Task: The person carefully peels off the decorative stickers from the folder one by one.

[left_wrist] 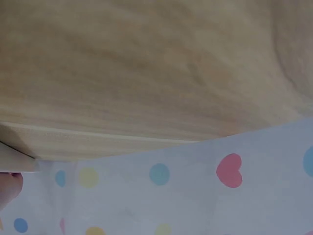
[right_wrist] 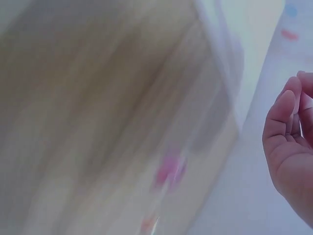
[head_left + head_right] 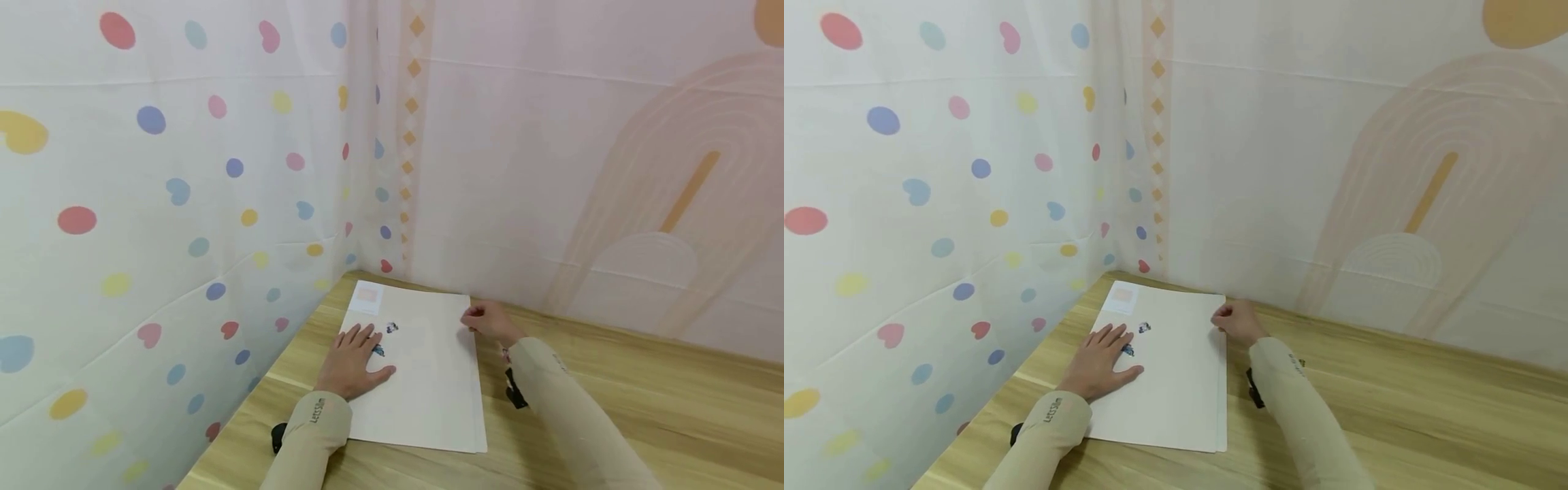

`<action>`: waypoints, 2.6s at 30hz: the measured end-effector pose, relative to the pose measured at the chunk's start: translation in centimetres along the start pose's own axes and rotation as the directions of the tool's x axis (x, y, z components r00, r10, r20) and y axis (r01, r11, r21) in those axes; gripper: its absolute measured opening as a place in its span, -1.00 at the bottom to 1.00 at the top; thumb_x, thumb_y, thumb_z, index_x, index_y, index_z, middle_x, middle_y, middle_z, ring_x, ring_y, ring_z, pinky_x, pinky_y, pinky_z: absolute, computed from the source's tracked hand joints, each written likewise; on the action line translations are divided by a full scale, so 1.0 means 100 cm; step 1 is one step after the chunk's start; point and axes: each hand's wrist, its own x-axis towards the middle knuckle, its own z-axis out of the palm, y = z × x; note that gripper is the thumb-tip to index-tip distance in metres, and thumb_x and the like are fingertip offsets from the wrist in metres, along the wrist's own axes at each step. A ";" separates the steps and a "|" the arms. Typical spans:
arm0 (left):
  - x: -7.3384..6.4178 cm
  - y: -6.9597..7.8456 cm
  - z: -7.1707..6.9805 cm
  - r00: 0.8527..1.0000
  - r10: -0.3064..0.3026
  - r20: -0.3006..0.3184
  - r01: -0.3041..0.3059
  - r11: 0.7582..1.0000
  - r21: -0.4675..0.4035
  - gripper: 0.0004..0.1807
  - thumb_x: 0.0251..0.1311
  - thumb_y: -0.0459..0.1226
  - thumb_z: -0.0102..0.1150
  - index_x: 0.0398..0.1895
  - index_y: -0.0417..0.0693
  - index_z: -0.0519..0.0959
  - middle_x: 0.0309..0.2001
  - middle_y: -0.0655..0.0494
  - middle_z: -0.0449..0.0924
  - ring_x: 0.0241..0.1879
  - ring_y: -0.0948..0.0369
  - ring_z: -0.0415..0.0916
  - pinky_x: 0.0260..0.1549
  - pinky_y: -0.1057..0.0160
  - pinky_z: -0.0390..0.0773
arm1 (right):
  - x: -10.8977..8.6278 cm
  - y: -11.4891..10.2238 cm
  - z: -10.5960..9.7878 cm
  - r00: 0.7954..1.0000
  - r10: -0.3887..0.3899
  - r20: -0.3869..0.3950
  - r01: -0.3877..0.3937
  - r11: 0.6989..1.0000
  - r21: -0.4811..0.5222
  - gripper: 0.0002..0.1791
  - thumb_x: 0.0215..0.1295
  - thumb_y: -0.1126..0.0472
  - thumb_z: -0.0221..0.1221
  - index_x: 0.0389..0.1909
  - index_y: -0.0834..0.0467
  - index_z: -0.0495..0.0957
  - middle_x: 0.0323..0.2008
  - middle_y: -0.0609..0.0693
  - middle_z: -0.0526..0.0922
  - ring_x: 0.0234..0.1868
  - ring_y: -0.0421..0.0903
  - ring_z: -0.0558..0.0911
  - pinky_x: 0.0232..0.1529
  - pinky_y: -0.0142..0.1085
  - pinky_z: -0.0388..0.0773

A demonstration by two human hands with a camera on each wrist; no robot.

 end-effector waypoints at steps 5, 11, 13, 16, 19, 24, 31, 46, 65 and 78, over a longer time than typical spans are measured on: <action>0.000 -0.001 0.001 1.000 -0.002 0.001 0.002 1.000 0.011 -0.18 0.01 0.32 -0.19 0.23 0.00 0.29 0.27 0.04 0.17 0.27 0.02 0.00 0.19 -0.02 -0.02 | 0.015 -0.015 0.039 0.998 0.054 0.013 -0.054 0.997 0.047 -0.89 0.12 0.35 0.14 -0.37 0.34 0.53 -0.50 0.05 0.53 -0.51 -0.17 0.47 -0.45 -0.39 0.46; -0.002 0.001 0.000 1.000 -0.003 0.011 0.003 1.000 0.020 -0.17 0.01 0.33 -0.21 0.23 0.00 0.28 0.27 0.05 0.17 0.27 0.03 0.00 0.19 0.00 -0.02 | 0.028 -0.029 0.077 0.996 0.094 -0.001 -0.093 0.994 0.055 -0.89 0.10 0.34 0.17 -0.38 0.32 0.57 -0.52 0.03 0.55 -0.54 -0.19 0.48 -0.46 -0.42 0.48; -0.002 0.002 0.000 1.000 -0.006 0.017 0.005 1.000 0.027 -0.17 0.01 0.33 -0.22 0.24 0.00 0.28 0.27 0.05 0.16 0.27 0.03 0.00 0.20 0.00 -0.03 | 0.032 -0.033 0.085 0.995 0.098 -0.003 -0.098 0.994 0.042 -0.88 0.11 0.32 0.17 -0.36 0.29 0.59 -0.51 0.02 0.55 -0.53 -0.18 0.47 -0.45 -0.42 0.48; -0.001 0.001 -0.001 1.000 -0.012 0.018 0.011 0.999 0.034 -0.16 0.01 0.34 -0.24 0.24 0.02 0.27 0.28 0.06 0.15 0.27 0.03 -0.01 0.20 -0.01 -0.04 | 0.036 -0.038 0.095 0.995 0.095 -0.011 -0.095 0.995 0.023 -0.88 0.11 0.31 0.17 -0.35 0.28 0.60 -0.51 0.02 0.55 -0.53 -0.18 0.46 -0.45 -0.43 0.46; -0.001 0.000 0.000 1.000 -0.012 0.014 0.011 0.999 0.037 -0.17 0.01 0.35 -0.26 0.25 0.03 0.27 0.28 0.07 0.14 0.28 0.04 -0.01 0.20 0.00 -0.05 | 0.039 -0.041 0.102 0.995 0.092 -0.031 -0.092 0.996 0.004 -0.89 0.09 0.34 0.18 -0.36 0.28 0.61 -0.52 0.02 0.55 -0.54 -0.18 0.45 -0.48 -0.44 0.44; 0.000 -0.002 0.002 1.000 0.006 0.004 -0.006 0.999 0.031 -0.16 0.02 0.35 -0.27 0.24 0.02 0.28 0.28 0.06 0.15 0.27 0.04 0.00 0.19 -0.01 -0.03 | 0.041 -0.044 0.110 0.994 0.106 -0.040 -0.107 0.994 -0.025 -0.88 0.06 0.35 0.20 -0.36 0.28 0.62 -0.49 0.02 0.58 -0.51 -0.18 0.46 -0.45 -0.44 0.44; 0.000 -0.002 0.001 1.000 0.015 -0.014 -0.015 1.000 0.024 -0.19 0.01 0.32 -0.20 0.23 0.02 0.29 0.27 0.05 0.17 0.26 0.03 0.02 0.18 -0.01 0.00 | 0.042 -0.046 0.113 0.997 0.071 -0.009 -0.072 0.991 -0.111 -0.83 0.04 0.32 0.22 -0.32 0.30 0.62 -0.44 0.04 0.61 -0.48 -0.19 0.46 -0.44 -0.44 0.42; 0.001 -0.002 -0.001 1.000 0.014 -0.003 -0.014 1.000 0.024 -0.19 0.01 0.32 -0.19 0.22 0.02 0.30 0.27 0.06 0.17 0.26 0.03 0.02 0.19 0.00 0.00 | 0.046 -0.054 0.120 0.996 0.070 -0.059 -0.082 0.967 -0.243 -0.91 0.01 0.35 0.24 -0.42 0.24 0.66 -0.48 0.01 0.62 -0.41 -0.13 0.49 -0.27 -0.31 0.48; 0.000 -0.002 0.002 1.000 0.010 -0.016 -0.010 1.000 0.021 -0.19 0.01 0.33 -0.20 0.22 0.02 0.30 0.27 0.07 0.17 0.26 0.04 0.02 0.19 0.01 -0.01 | 0.045 -0.048 0.120 0.995 0.030 -0.092 -0.048 0.980 -0.196 -0.95 -0.04 0.38 0.25 -0.60 0.22 0.58 -0.59 -0.03 0.52 -0.51 -0.15 0.44 -0.46 -0.39 0.40; -0.001 -0.002 0.001 1.000 0.012 -0.029 -0.012 1.000 0.024 -0.20 0.00 0.32 -0.18 0.21 0.02 0.32 0.25 0.06 0.19 0.25 0.03 0.04 0.18 -0.01 0.01 | 0.043 -0.049 0.119 0.998 0.027 -0.051 -0.037 0.980 -0.198 -0.92 -0.03 0.39 0.23 -0.61 0.22 0.56 -0.63 -0.03 0.48 -0.52 -0.15 0.41 -0.51 -0.43 0.37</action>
